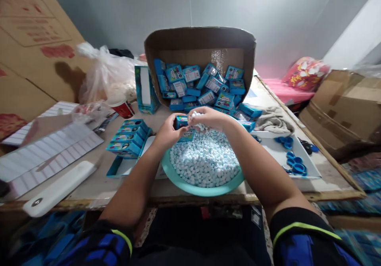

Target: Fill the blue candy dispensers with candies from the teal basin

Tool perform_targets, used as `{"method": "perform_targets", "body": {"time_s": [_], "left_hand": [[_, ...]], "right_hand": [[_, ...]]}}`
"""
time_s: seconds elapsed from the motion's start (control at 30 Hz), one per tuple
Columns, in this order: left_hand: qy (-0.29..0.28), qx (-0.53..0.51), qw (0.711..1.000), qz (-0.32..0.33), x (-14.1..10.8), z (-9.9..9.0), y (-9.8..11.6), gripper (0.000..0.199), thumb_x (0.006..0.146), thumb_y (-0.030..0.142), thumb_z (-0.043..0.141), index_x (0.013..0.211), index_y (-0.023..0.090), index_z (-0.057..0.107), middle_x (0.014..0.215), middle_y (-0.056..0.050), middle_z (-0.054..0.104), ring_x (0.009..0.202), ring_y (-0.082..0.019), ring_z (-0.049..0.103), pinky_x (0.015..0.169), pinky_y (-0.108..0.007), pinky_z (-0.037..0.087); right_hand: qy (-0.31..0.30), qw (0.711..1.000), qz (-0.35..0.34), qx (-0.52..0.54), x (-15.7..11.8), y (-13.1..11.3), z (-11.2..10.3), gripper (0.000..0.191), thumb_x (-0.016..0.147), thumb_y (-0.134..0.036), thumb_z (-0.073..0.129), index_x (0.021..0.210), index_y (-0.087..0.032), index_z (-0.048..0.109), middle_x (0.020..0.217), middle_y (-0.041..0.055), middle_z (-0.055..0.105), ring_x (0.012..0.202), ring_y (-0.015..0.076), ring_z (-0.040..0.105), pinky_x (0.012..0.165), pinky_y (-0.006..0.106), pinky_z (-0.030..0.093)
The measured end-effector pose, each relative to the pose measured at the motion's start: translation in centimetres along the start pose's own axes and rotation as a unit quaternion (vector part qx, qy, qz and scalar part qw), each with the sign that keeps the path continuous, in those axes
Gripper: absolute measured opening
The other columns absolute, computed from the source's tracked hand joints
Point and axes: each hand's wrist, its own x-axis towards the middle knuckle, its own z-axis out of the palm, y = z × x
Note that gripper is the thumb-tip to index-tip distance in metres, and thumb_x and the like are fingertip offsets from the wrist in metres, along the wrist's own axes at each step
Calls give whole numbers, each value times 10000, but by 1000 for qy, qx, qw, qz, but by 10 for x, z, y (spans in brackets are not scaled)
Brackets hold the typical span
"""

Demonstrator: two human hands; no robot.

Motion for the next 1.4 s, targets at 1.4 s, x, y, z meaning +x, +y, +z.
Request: {"method": "perform_targets", "body": {"time_s": [1.4], "left_hand": [[-4, -21, 997, 68, -13, 0, 9, 348, 851, 287, 758, 1168, 214, 635, 1027, -47, 706, 871, -192, 682, 766, -292, 547]], "right_hand": [[273, 930, -135, 204, 23, 18, 13, 445, 776, -659, 679, 916, -248, 584, 845, 23, 672, 904, 227, 712, 783, 343, 566]]}}
